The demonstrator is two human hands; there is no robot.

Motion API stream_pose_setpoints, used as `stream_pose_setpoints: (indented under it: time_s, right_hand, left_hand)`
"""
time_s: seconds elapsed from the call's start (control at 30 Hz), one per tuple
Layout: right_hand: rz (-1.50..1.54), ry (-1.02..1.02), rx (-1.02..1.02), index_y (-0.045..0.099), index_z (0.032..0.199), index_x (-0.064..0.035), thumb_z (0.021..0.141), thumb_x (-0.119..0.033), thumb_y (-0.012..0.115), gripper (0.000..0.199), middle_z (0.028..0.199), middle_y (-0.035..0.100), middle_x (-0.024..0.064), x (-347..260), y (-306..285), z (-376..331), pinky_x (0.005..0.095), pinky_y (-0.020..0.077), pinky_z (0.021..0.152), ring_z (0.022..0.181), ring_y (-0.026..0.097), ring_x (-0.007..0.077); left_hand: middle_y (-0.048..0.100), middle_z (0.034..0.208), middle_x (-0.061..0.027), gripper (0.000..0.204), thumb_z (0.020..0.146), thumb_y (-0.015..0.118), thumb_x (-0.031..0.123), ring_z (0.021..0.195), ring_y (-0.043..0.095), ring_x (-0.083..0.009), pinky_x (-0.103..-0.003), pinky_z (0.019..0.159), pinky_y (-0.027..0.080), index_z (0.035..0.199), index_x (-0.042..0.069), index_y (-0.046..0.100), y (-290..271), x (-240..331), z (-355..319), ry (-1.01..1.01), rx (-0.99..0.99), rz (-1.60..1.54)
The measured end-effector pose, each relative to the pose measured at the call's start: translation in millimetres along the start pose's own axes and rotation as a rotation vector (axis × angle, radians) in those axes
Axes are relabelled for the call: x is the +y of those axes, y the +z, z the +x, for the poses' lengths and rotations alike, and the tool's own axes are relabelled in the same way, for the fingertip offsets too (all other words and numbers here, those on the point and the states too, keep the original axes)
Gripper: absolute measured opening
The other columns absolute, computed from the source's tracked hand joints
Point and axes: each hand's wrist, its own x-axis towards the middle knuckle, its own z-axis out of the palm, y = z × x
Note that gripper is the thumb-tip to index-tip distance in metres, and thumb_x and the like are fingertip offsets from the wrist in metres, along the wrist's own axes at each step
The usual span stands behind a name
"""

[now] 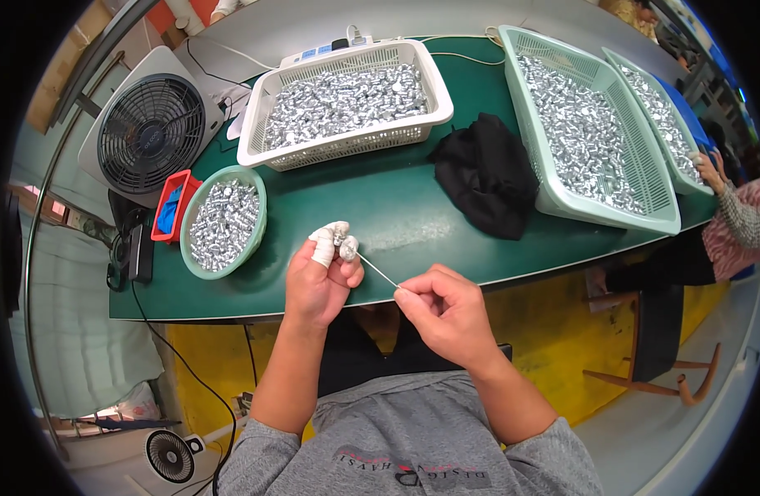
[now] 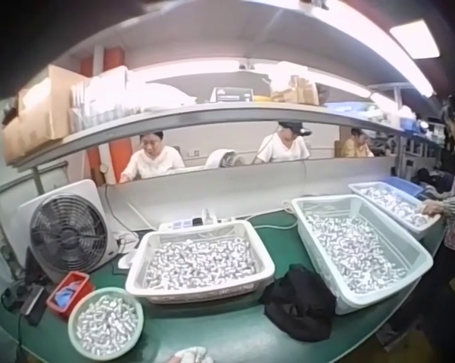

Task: Inspecting and clearing holes in small white plastic parts using a thin metal wire at a factory workstation.

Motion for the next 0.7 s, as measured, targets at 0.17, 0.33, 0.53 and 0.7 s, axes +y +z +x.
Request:
stream_pose_setpoints:
  time_s: [0.17,0.33,0.53,0.7]
  right_hand:
    - [-0.001,0.006,0.0,0.071,0.089,0.0027,0.091,0.003,0.071,0.002,0.08,0.055,-0.0006,0.3,-1.2,1.4,0.0215,0.0371,0.06,0.066,0.046,0.0037]
    - [-0.002,0.008,0.0,0.071,0.089,0.0028,0.091,0.003,0.071,0.002,0.08,0.056,-0.0004,-1.4,-3.3,2.5,0.0214,0.037,0.06,0.067,0.046,0.0038]
    - [-0.006,0.009,-0.039,0.071,0.09,0.0028,0.091,0.002,0.071,0.001,0.08,0.056,-0.0006,-0.8,-9.5,7.2,0.0216,0.0371,0.06,0.067,0.047,0.0041]
    - [-0.235,-0.245,0.014,0.072,0.09,0.001,0.091,-0.001,0.073,0.002,0.077,0.056,-0.0017,-0.2,-5.4,11.0,0.0225,0.0383,0.057,0.065,0.049,0.0036]
  left_hand:
    - [0.06,0.094,-0.0073,0.025,0.109,0.049,0.021,0.073,0.053,-0.0147,-0.031,0.064,0.045,0.122,0.002,0.059,2.6,0.8,-0.1,-0.007,-0.017,0.027]
    - [0.061,0.091,-0.0068,0.024,0.108,0.053,0.023,0.071,0.053,-0.0141,-0.03,0.061,0.045,0.121,0.004,0.06,2.7,2.6,1.0,-0.025,-0.038,0.048]
    - [0.06,0.088,-0.0064,0.021,0.106,0.058,0.024,0.068,0.053,-0.0134,-0.028,0.057,0.045,0.115,0.005,0.063,1.7,7.7,1.0,-0.114,-0.13,0.149]
    - [0.061,0.088,-0.0067,0.019,0.106,0.058,0.022,0.068,0.053,-0.0136,-0.029,0.057,0.046,0.113,0.006,0.064,-2.9,11.2,0.7,-0.142,-0.206,0.139]
